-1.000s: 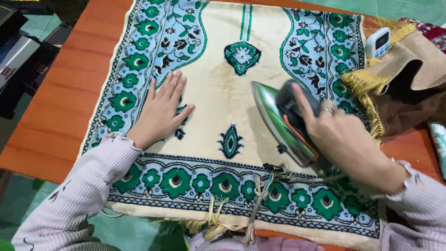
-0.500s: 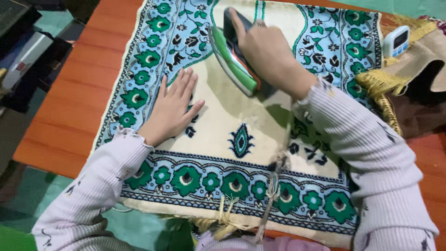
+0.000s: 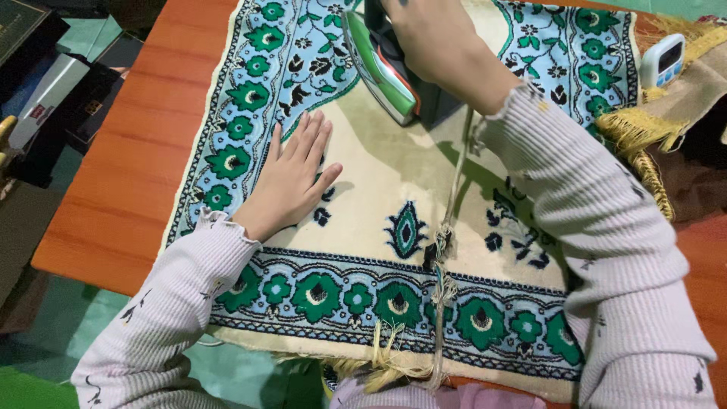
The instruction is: The person irons a dark green textile with an orange and gold central motif on a wooden table, then switches to a cream-colored textile with green and blue patterns. The person uses a green electric iron and smooths the surfaces with their hands while ironing.
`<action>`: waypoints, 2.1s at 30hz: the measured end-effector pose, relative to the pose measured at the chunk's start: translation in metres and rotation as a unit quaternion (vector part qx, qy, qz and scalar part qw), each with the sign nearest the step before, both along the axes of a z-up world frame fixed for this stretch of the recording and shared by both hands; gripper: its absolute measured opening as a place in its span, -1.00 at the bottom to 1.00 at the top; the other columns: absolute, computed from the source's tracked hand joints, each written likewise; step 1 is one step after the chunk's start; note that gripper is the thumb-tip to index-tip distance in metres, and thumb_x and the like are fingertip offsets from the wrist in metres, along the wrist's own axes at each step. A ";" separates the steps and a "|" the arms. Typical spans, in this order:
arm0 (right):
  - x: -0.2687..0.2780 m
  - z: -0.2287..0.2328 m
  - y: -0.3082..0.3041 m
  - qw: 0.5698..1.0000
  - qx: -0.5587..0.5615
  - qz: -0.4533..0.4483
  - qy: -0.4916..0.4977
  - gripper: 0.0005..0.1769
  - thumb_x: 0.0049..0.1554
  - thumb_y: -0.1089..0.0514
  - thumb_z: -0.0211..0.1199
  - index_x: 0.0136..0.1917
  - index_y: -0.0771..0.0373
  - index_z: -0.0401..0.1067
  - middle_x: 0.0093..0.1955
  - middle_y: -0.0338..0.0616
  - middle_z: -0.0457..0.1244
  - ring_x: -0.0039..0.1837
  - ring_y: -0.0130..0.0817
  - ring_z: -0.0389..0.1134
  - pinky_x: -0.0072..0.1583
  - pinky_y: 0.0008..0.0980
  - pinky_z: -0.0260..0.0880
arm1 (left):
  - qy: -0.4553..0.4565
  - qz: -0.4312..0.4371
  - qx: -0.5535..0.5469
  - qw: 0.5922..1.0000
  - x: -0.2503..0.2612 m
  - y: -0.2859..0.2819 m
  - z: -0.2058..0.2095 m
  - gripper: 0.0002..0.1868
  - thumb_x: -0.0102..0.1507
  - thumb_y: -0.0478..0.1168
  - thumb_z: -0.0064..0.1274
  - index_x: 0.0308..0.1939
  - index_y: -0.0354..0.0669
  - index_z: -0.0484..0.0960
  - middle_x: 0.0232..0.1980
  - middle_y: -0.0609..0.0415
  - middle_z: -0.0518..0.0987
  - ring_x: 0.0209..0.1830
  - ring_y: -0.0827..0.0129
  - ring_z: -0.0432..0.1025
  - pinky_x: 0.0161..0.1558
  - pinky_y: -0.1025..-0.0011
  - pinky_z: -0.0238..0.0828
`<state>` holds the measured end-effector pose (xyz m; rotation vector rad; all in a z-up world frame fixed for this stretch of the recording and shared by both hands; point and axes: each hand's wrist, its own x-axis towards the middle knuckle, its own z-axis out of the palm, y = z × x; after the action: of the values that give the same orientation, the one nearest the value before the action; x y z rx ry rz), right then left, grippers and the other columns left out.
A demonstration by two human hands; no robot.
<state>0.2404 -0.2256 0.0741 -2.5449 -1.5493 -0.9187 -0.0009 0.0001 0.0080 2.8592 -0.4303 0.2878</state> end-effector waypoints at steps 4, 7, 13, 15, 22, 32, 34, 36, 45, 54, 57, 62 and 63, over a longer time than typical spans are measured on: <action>-0.056 0.030 -0.025 0.985 -0.110 -0.090 0.101 -0.03 -0.05 0.34 0.27 0.60 0.41 0.03 -0.26 0.19 0.33 -0.26 0.08 0.41 -0.24 -0.03 0.41 | 0.002 0.002 0.004 1.000 -0.001 0.000 -0.001 -0.22 0.49 0.20 -0.44 0.61 -0.28 0.01 0.68 -0.15 -0.01 0.70 0.06 -0.18 0.56 -0.13 -0.40; -0.098 0.047 -0.056 0.974 -0.147 -0.113 0.129 0.04 0.01 0.33 0.23 0.68 0.35 -0.11 -0.23 0.22 0.32 -0.31 0.05 0.40 -0.30 -0.06 0.40 | 0.001 0.000 0.006 1.000 -0.001 0.000 0.000 -0.22 0.49 0.20 -0.43 0.61 -0.29 0.02 0.68 -0.15 -0.01 0.70 0.06 -0.17 0.56 -0.13 -0.39; -0.169 0.063 -0.135 0.957 -0.204 -0.163 0.126 -0.04 0.12 0.28 0.16 0.71 0.25 -0.14 -0.18 0.18 0.31 -0.41 -0.07 0.39 -0.41 -0.18 0.38 | -0.004 -0.002 0.000 1.000 -0.002 -0.002 0.004 -0.23 0.49 0.18 -0.38 0.61 -0.31 0.03 0.67 -0.17 0.01 0.69 0.06 -0.15 0.55 -0.15 -0.38; -0.191 0.067 -0.159 0.960 -0.200 -0.156 0.120 -0.04 0.11 0.25 0.19 0.70 0.21 -0.12 -0.20 0.14 0.29 -0.36 -0.06 0.40 -0.39 -0.18 0.39 | -0.004 0.000 0.000 1.000 -0.003 -0.002 0.005 -0.22 0.48 0.18 -0.38 0.60 -0.31 0.03 0.67 -0.18 0.01 0.69 0.05 -0.15 0.55 -0.15 -0.37; -0.215 0.070 -0.198 0.931 -0.294 -0.137 0.166 0.24 -0.13 0.11 0.42 0.67 -0.04 -0.19 -0.12 0.04 0.26 -0.37 -0.15 0.42 -0.33 -0.17 0.48 | 0.003 0.003 0.005 1.000 -0.002 -0.005 0.007 -0.21 0.49 0.19 -0.40 0.60 -0.34 0.03 0.66 -0.21 0.01 0.69 0.02 -0.16 0.55 -0.15 -0.39; -0.198 0.062 -0.158 0.960 -0.248 -0.026 0.130 0.17 -0.04 -0.03 0.42 0.71 -0.14 -0.10 -0.15 0.05 0.31 -0.32 -0.16 0.44 -0.30 -0.22 0.51 | 0.010 0.008 0.010 1.000 -0.002 -0.005 0.007 -0.22 0.49 0.19 -0.41 0.60 -0.32 0.02 0.67 -0.20 0.00 0.69 0.03 -0.16 0.55 -0.14 -0.40; -0.187 0.058 -0.144 0.960 -0.256 -0.034 0.105 0.09 0.03 -0.04 0.38 0.72 -0.11 -0.08 -0.07 0.12 0.34 -0.31 -0.19 0.45 -0.33 -0.26 0.51 | 0.009 0.008 0.002 1.000 -0.002 -0.005 0.006 -0.22 0.48 0.19 -0.40 0.61 -0.32 0.02 0.67 -0.19 0.00 0.69 0.04 -0.17 0.55 -0.14 -0.40; -0.175 0.060 -0.139 0.967 -0.232 -0.041 0.094 0.03 0.06 -0.04 0.35 0.69 -0.12 -0.06 -0.08 0.13 0.35 -0.29 -0.19 0.46 -0.33 -0.26 0.50 | 0.010 0.009 0.002 1.000 -0.001 -0.005 0.006 -0.21 0.48 0.19 -0.39 0.61 -0.31 0.02 0.67 -0.19 0.00 0.69 0.04 -0.17 0.55 -0.14 -0.40; -0.150 0.055 -0.124 0.977 -0.188 -0.099 0.020 -0.07 0.20 0.12 0.17 0.75 -0.09 -0.10 -0.04 0.18 0.36 -0.26 -0.18 0.46 -0.34 -0.29 0.44 | 0.004 0.004 0.014 1.000 -0.003 -0.005 0.008 -0.18 0.47 0.22 -0.36 0.60 -0.35 0.03 0.67 -0.22 -0.01 0.69 0.02 -0.18 0.55 -0.15 -0.39; -0.145 0.058 -0.113 0.966 -0.201 -0.157 0.034 -0.07 0.22 0.24 0.10 0.75 -0.10 -0.15 -0.07 0.16 0.36 -0.31 -0.21 0.44 -0.39 -0.30 0.41 | -0.004 -0.004 0.027 1.000 -0.005 -0.004 0.010 -0.14 0.44 0.27 -0.30 0.60 -0.32 0.06 0.66 -0.21 0.01 0.69 0.04 -0.16 0.55 -0.14 -0.38; -0.152 0.057 -0.113 0.963 -0.200 -0.178 0.037 -0.06 0.20 0.24 0.11 0.75 -0.06 -0.15 -0.08 0.15 0.36 -0.28 -0.17 0.45 -0.37 -0.28 0.43 | -0.007 -0.006 0.024 1.000 -0.006 -0.001 0.011 -0.15 0.43 0.28 -0.28 0.60 -0.24 0.08 0.67 -0.15 0.04 0.68 0.08 -0.13 0.55 -0.11 -0.34; -0.164 0.064 -0.141 0.947 -0.222 -0.225 0.058 -0.11 0.23 0.19 0.09 0.75 -0.02 -0.15 -0.11 0.17 0.36 -0.31 -0.18 0.45 -0.39 -0.26 0.45 | -0.004 -0.013 -0.002 1.000 -0.005 0.010 0.007 -0.14 0.38 0.31 -0.23 0.61 -0.10 0.11 0.67 -0.04 0.07 0.66 0.18 -0.07 0.53 -0.09 -0.26; -0.166 0.067 -0.160 0.944 -0.224 -0.231 0.068 -0.13 0.26 0.17 0.08 0.75 -0.03 -0.15 -0.13 0.16 0.35 -0.31 -0.17 0.45 -0.37 -0.25 0.45 | 0.001 -0.005 0.000 1.000 -0.005 0.010 0.006 -0.15 0.37 0.31 -0.22 0.60 -0.07 0.12 0.66 -0.02 0.08 0.66 0.19 -0.07 0.54 -0.09 -0.26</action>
<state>0.0739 -0.3852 0.1410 -3.3002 -1.2578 -0.4163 -0.0062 0.0101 0.0143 2.8570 -0.4441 0.2831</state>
